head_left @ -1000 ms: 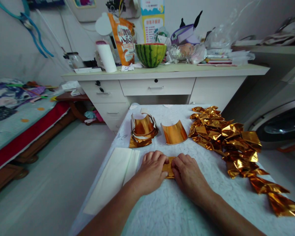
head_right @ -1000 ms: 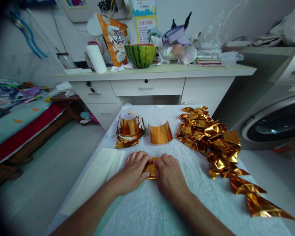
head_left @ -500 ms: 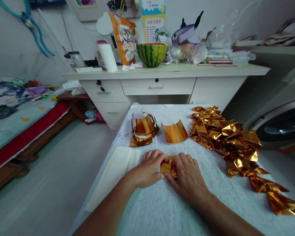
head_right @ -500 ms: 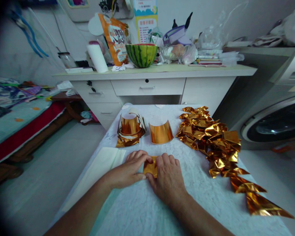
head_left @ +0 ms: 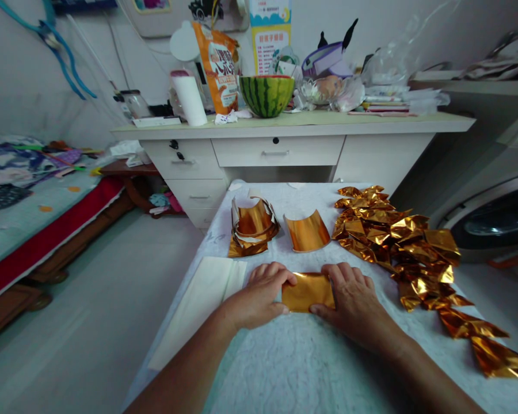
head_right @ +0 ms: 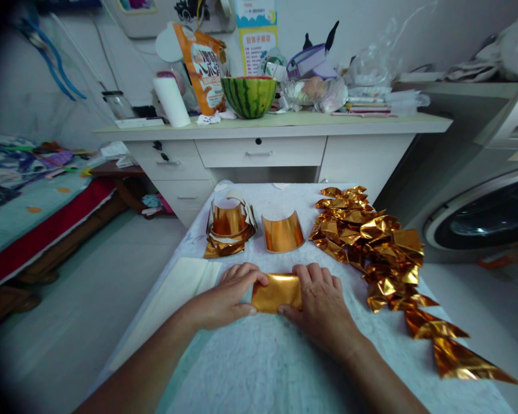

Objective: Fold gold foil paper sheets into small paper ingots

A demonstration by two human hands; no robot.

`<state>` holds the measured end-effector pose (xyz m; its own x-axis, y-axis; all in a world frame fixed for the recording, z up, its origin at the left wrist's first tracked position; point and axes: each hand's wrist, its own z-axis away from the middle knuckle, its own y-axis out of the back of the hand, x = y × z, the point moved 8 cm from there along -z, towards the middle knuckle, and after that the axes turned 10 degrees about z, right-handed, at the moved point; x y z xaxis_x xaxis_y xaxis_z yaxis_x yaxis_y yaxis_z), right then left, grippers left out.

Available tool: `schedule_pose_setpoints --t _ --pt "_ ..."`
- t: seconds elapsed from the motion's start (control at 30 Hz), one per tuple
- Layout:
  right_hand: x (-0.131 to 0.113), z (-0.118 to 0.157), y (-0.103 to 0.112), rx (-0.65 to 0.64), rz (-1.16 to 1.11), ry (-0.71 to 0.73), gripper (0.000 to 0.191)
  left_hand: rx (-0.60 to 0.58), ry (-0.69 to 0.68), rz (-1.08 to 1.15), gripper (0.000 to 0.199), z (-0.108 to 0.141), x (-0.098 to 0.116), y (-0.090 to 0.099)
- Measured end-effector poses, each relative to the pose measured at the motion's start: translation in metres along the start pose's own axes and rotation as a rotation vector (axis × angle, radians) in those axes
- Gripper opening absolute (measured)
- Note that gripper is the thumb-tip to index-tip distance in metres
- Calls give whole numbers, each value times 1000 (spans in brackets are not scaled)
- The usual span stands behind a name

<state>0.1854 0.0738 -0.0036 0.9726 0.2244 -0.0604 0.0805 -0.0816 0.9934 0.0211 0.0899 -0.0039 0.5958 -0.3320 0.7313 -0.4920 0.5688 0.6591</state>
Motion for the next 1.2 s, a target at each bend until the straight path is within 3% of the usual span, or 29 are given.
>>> schedule_pose_setpoints --t 0.13,0.43,0.7,0.8,0.87,1.0,1.2 --pt "16 0 -5 -55 5 -6 62 3 -8 14 43 0 -1 0" --pt "24 -1 -2 -202 -146 14 56 -5 -22 3 43 0 -2 0" --pt "31 -1 14 -89 -351 62 32 26 -66 -6 48 3 2 -1" --pt "17 -2 32 8 -392 132 23 71 -59 -20 54 2 4 -1" --pt "0 -1 38 4 -396 227 16 97 -62 -30 56 2 5 -1" --pt "-18 1 31 -86 -309 282 19 132 -82 -47 53 2 9 0" --pt "-18 0 20 -113 -281 286 22 149 -111 -50 37 2 18 0"
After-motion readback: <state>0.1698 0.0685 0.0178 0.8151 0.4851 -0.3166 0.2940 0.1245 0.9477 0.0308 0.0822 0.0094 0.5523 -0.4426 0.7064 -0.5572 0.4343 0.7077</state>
